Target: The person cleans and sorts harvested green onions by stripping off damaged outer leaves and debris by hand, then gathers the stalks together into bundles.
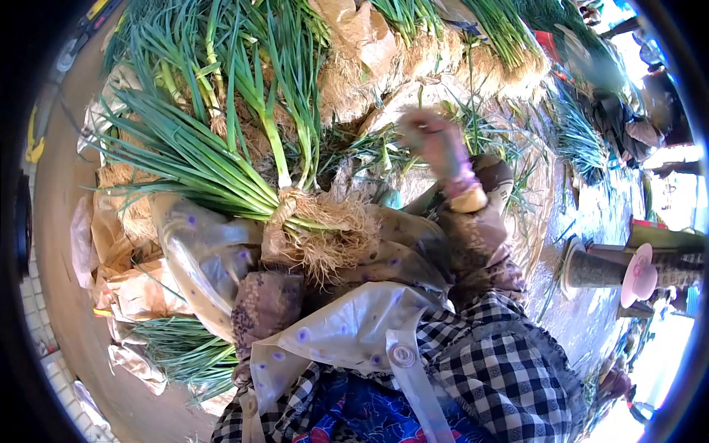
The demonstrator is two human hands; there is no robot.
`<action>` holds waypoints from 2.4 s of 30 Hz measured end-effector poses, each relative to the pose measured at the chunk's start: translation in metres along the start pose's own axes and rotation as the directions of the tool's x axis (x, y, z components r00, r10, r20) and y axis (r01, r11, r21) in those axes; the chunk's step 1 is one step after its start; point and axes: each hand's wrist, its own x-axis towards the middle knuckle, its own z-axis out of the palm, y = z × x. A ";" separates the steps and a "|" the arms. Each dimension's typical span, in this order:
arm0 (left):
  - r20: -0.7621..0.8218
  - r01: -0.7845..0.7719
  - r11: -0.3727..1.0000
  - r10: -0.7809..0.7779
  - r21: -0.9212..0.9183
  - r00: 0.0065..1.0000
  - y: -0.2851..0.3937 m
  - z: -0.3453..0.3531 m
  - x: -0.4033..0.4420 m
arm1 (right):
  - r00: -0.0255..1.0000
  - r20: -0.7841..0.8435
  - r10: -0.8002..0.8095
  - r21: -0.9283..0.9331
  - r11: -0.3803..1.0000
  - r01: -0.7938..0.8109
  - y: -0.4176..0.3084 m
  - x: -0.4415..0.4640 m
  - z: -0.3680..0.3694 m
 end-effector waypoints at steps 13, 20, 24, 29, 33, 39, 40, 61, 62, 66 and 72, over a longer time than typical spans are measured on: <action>0.026 -0.215 0.966 0.213 0.141 0.977 -0.007 0.008 0.001 | 0.860 0.506 0.070 0.347 0.896 -0.277 0.008 0.004 0.142; -0.126 -0.465 0.839 0.448 -0.282 0.885 -0.011 0.036 -0.005 | 0.989 0.123 -0.083 -0.579 0.803 0.140 -0.050 -0.005 0.120; -0.149 -0.489 0.744 0.478 -0.454 0.866 -0.005 0.049 -0.011 | 0.848 0.235 -0.474 -0.704 0.519 0.485 -0.016 -0.041 0.132; -0.085 -0.500 0.865 0.501 0.031 0.861 0.016 0.035 0.004 | 0.641 0.424 -0.640 -0.890 -0.163 0.425 -0.006 -0.077 0.135; 0.064 -0.228 0.916 0.263 -0.330 0.963 0.021 0.041 -0.021 | 0.788 0.390 -0.477 -0.390 0.690 0.610 -0.010 -0.049 0.094; 0.361 -0.219 0.899 0.361 -0.379 0.860 0.019 0.029 -0.008 | 0.848 0.240 0.472 0.002 0.874 -0.487 0.044 -0.010 0.076; 0.304 -0.293 0.876 0.419 -0.384 0.855 0.016 0.039 -0.012 | 0.798 0.337 0.499 0.037 0.840 -0.541 0.044 -0.011 0.080; 0.175 -0.338 0.840 0.443 -0.425 0.879 0.029 0.037 -0.048 | 0.956 0.168 0.241 0.222 0.936 -0.275 -0.019 0.059 0.051; 0.155 -0.436 0.781 0.547 -0.446 0.822 0.029 0.047 -0.049 | 0.954 0.178 0.241 0.214 0.937 -0.276 -0.018 0.057 0.047; 0.231 -0.364 0.907 0.409 -0.212 0.883 0.038 0.053 -0.052 | 0.959 0.180 0.220 0.095 0.966 -0.239 -0.019 0.049 0.038; 0.212 -0.249 0.962 0.268 -0.113 0.940 0.022 0.048 -0.030 | 0.879 0.430 0.205 0.015 0.972 -0.235 -0.021 0.029 0.111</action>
